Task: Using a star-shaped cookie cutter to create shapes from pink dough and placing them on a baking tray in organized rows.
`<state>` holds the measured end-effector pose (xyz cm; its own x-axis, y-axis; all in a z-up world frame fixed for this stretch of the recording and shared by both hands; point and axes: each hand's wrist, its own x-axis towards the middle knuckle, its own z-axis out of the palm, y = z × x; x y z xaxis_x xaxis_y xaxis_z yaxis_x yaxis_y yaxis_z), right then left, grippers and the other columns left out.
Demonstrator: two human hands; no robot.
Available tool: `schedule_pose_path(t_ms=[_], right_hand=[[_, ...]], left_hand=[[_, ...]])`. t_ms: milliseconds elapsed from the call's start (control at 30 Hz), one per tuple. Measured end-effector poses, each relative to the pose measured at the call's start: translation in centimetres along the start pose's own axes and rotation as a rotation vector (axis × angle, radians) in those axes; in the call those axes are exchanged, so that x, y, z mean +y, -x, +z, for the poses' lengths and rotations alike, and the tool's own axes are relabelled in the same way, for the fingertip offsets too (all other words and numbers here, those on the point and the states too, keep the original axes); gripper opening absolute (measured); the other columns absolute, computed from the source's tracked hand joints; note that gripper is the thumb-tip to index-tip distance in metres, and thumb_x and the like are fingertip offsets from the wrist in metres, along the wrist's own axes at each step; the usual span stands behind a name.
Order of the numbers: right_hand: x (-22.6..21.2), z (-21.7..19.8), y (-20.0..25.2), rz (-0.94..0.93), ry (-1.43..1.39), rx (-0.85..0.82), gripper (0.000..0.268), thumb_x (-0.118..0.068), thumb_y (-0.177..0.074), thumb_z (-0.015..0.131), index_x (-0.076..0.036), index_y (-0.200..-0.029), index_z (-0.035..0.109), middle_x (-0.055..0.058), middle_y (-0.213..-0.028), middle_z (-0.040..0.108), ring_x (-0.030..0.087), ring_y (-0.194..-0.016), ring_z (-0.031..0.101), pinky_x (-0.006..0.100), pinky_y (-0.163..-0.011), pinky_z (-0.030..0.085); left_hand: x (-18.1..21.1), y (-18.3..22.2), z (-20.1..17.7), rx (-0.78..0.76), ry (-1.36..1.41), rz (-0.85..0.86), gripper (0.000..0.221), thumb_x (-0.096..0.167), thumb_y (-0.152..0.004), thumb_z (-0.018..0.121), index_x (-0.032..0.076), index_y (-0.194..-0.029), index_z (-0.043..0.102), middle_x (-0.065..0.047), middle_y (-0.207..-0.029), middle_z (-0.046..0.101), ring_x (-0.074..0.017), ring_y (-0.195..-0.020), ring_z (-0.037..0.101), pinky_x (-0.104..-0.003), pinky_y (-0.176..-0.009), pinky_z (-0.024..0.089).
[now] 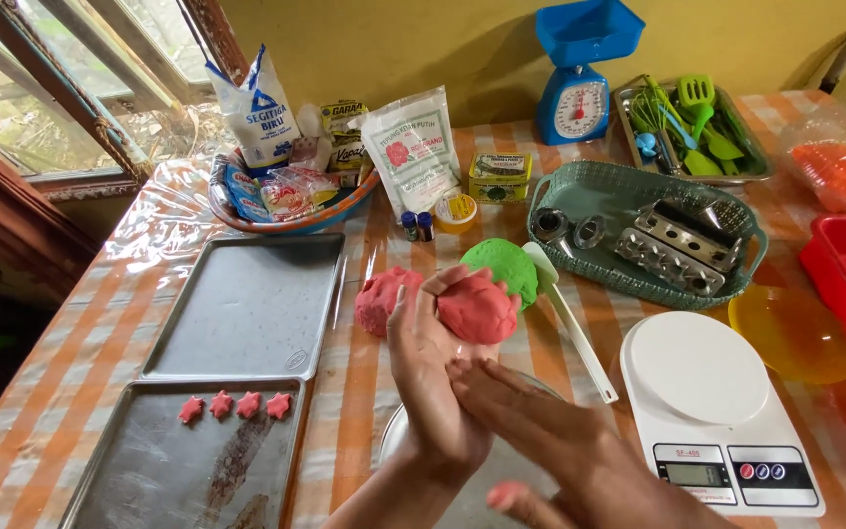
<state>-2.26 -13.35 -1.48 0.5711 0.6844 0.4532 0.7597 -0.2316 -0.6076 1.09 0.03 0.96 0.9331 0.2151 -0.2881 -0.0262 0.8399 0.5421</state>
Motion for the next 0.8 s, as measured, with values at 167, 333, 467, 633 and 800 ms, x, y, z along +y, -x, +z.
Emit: schedule_pose_path(t_ms=[167,333,467,633,800], right_hand=[[1.6,-1.9,1.1,0.147,0.107,0.138,0.026,-0.027,-0.099,0.056,-0.017,-0.097,0.08,-0.003,-0.09,0.087,0.023,-0.106,0.084,0.034,-0.081,0.066],[13.6,12.5,9.3,-0.016,0.559,-0.521,0.059,-0.045,-0.113,0.035,0.001,-0.148,0.048,0.024,-0.155,0.046,0.038,-0.143,0.043,0.064,-0.113,0.024],[15.1,17.2,13.7,-0.411,0.991,-0.124,0.04,-0.033,-0.117,0.034,-0.005,-0.142,0.048,0.019,-0.148,0.057,0.035,-0.131,0.058,0.073,-0.103,0.039],[13.8,17.6,13.7,-0.332,1.11,-0.002,0.038,-0.034,-0.111,0.042,-0.009,-0.137,0.051,0.021,-0.14,0.061,0.036,-0.126,0.061,0.074,-0.094,0.046],[17.5,20.7,16.7,-0.428,0.934,-0.17,0.046,-0.039,-0.119,0.041,0.001,-0.141,0.043,0.031,-0.145,0.053,0.045,-0.127,0.059,0.058,-0.1,0.051]], left_hand=[[0.5,-1.2,-1.4,-0.148,0.091,0.3,0.042,0.042,-0.098,0.049,0.004,-0.104,0.065,-0.02,-0.106,0.069,-0.034,-0.101,0.065,-0.053,-0.094,0.054],[2.4,-2.0,-2.1,-0.238,0.14,0.39,0.039,0.039,-0.102,0.047,0.005,-0.105,0.066,-0.02,-0.107,0.07,-0.0335,-0.102,0.066,-0.05,-0.095,0.052],[2.7,-1.6,-1.8,-0.156,0.108,0.326,0.038,0.04,-0.099,0.049,0.006,-0.105,0.065,-0.021,-0.106,0.07,-0.0356,-0.1,0.066,-0.051,-0.094,0.052],[2.6,-1.3,-1.7,-0.206,0.083,0.354,0.037,0.04,-0.097,0.051,0.006,-0.102,0.065,-0.019,-0.105,0.069,-0.0348,-0.098,0.067,-0.051,-0.091,0.053],[2.8,-1.0,-1.7,-0.228,0.056,0.366,0.036,0.04,-0.098,0.05,0.007,-0.101,0.065,-0.019,-0.106,0.069,-0.0339,-0.097,0.067,-0.051,-0.091,0.053]])
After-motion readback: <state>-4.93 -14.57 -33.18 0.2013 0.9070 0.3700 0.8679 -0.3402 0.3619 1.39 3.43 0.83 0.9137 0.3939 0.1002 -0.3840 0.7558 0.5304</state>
